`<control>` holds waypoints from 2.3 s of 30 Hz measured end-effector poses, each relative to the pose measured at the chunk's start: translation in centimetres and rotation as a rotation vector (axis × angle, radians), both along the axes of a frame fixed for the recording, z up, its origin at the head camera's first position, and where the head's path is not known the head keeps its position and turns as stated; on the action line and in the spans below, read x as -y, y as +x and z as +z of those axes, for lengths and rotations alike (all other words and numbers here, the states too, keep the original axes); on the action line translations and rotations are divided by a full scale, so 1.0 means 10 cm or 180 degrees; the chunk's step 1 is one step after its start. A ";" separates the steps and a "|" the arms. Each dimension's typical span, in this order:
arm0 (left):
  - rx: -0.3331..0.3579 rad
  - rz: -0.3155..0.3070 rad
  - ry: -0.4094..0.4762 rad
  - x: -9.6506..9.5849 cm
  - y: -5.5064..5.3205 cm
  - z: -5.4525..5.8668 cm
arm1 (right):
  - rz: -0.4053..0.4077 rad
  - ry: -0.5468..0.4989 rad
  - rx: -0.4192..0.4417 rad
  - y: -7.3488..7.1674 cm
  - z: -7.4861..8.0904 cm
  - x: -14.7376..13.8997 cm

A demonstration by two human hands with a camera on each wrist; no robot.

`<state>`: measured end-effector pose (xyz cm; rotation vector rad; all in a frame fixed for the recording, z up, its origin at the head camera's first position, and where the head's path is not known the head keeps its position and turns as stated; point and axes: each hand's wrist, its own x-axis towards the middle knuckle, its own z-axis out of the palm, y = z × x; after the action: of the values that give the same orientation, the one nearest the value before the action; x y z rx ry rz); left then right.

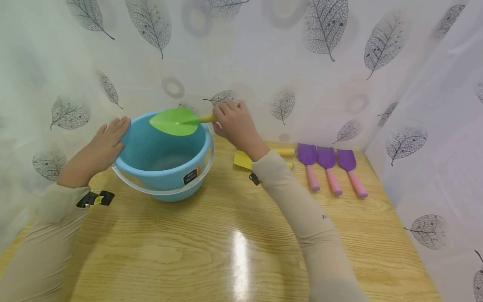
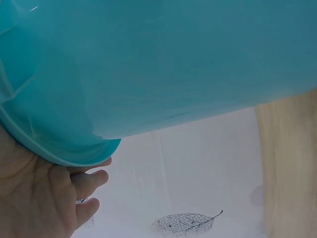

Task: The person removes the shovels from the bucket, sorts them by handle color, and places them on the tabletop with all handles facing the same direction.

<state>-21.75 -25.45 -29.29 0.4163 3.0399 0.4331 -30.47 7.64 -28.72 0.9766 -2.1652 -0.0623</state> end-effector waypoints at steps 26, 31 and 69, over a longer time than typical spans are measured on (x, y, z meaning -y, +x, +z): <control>-0.0048 -0.0036 0.0057 -0.01 0.00 -0.01 | -0.0266 -0.0237 0.0100 0.07 -0.13 -0.76; -0.0096 -0.0051 0.0103 -0.01 0.01 -0.01 | -0.0287 -0.0282 0.0140 0.09 -0.19 -0.88; -0.0019 0.0015 0.0077 -0.02 0.01 -0.01 | -0.0366 -0.0272 0.0239 0.19 -0.59 -1.25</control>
<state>-21.65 -25.20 -29.40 0.4125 3.0450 0.4701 -28.56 20.15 -34.61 0.8176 -2.2723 0.0120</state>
